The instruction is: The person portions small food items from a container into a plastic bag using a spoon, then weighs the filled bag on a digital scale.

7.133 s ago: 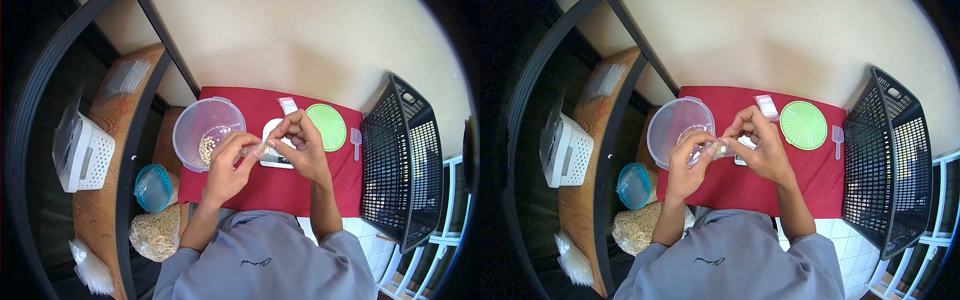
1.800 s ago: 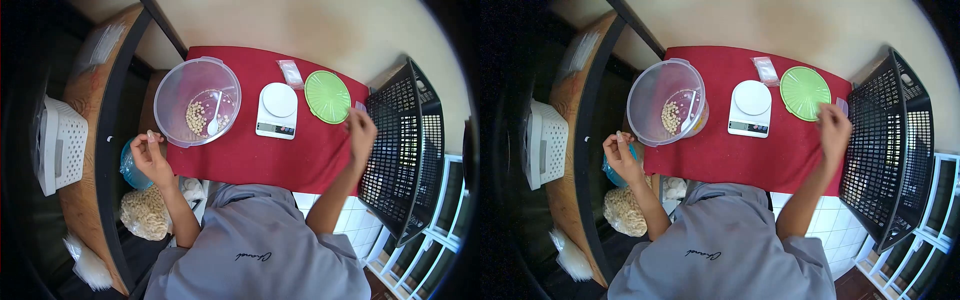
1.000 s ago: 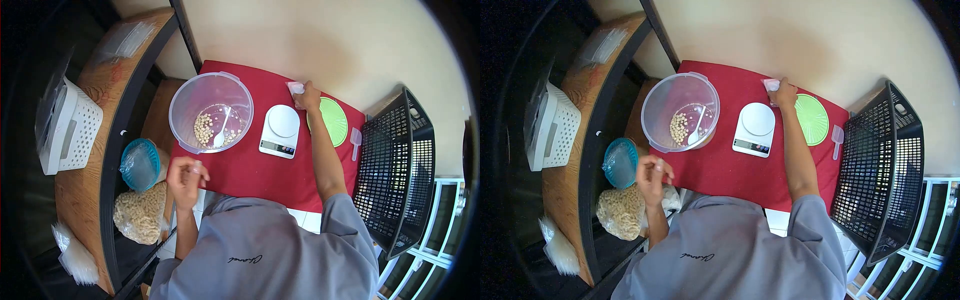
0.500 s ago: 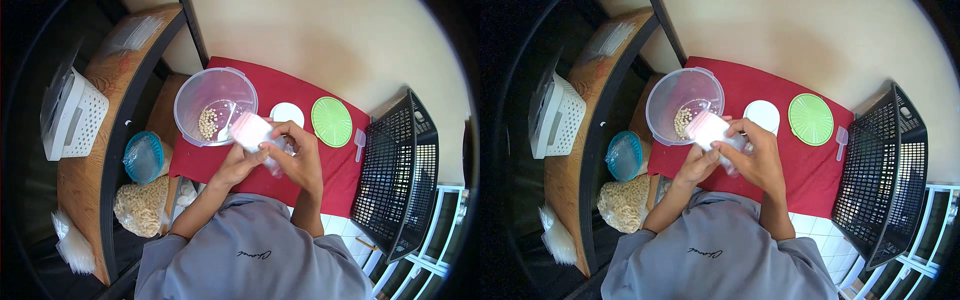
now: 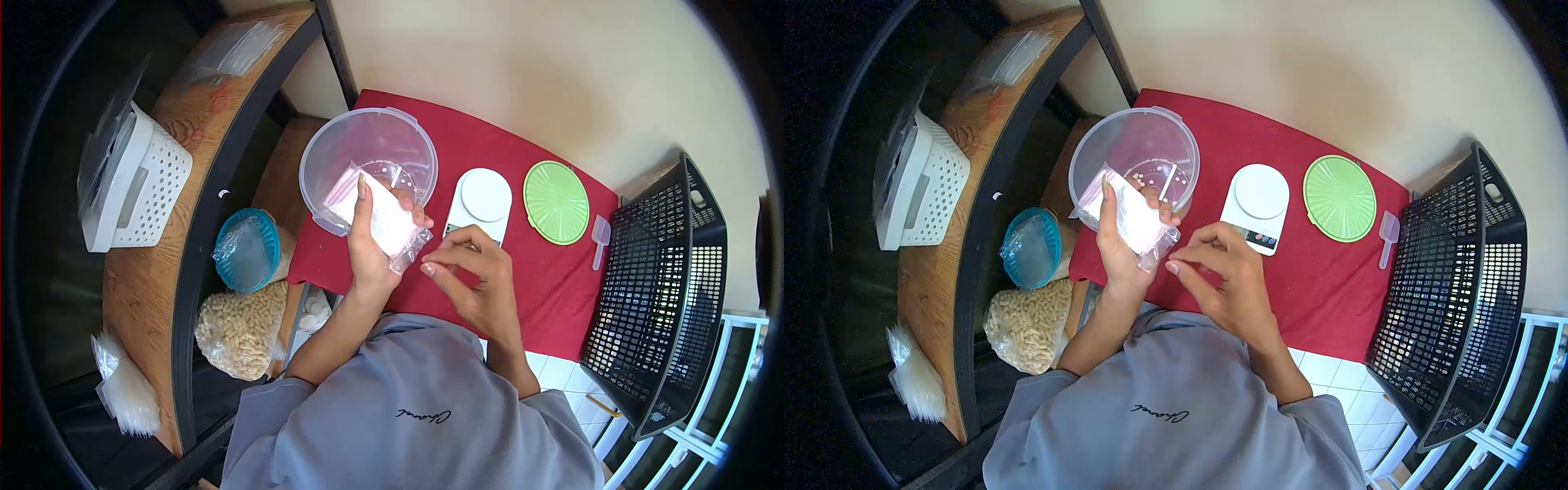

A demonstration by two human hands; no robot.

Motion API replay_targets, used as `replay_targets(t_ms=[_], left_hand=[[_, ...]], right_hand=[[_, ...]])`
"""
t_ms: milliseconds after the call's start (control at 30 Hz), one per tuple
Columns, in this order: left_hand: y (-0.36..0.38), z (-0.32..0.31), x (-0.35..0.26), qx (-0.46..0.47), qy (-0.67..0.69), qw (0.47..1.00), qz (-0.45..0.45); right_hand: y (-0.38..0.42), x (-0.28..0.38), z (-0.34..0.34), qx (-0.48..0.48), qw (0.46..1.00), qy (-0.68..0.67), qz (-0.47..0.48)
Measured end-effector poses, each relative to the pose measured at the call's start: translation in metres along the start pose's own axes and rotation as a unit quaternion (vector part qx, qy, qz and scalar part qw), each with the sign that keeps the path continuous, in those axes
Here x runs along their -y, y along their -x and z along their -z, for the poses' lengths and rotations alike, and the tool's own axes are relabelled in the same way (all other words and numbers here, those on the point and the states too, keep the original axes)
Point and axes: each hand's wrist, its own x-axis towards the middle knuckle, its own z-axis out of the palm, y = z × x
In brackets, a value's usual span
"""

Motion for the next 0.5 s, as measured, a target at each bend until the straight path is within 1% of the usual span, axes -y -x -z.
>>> replay_targets(t_ms=[33,167,233,267,300,333,367,433,500], left_hand=[[-0.001,-0.001,-0.002,-0.007,0.004,1.0,-0.003],[-0.002,-0.004,-0.002,-0.009,0.029,1.0,0.0],[-0.002,-0.005,-0.002,-0.004,0.025,1.0,0.006],[-0.002,-0.006,-0.001,0.001,0.022,1.0,0.012],[-0.002,-0.008,-0.001,0.002,0.021,1.0,0.012],[0.0,-0.01,0.0,-0.013,-0.003,1.0,0.015],[0.001,-0.011,0.0,-0.03,-0.028,0.999,0.017],[0.002,-0.01,-0.001,-0.029,-0.039,0.999,0.019],[0.003,-0.007,-0.001,-0.027,-0.051,0.998,0.02]], right_hand=[[0.001,0.002,-0.004,-0.003,1.0,-0.02,0.001],[0.0,0.0,-0.011,-0.021,1.0,-0.016,0.014],[0.0,-0.008,-0.014,-0.026,0.997,0.024,0.066],[0.001,-0.012,-0.016,-0.027,0.997,0.024,0.065],[0.001,-0.017,-0.019,-0.032,0.995,0.06,0.071],[0.0,-0.019,-0.02,-0.036,0.992,0.094,0.076],[-0.001,-0.019,-0.021,-0.036,0.992,0.093,0.077],[-0.005,-0.02,-0.022,-0.046,0.985,0.147,0.084],[-0.008,-0.019,-0.022,-0.053,0.98,0.165,0.1]])
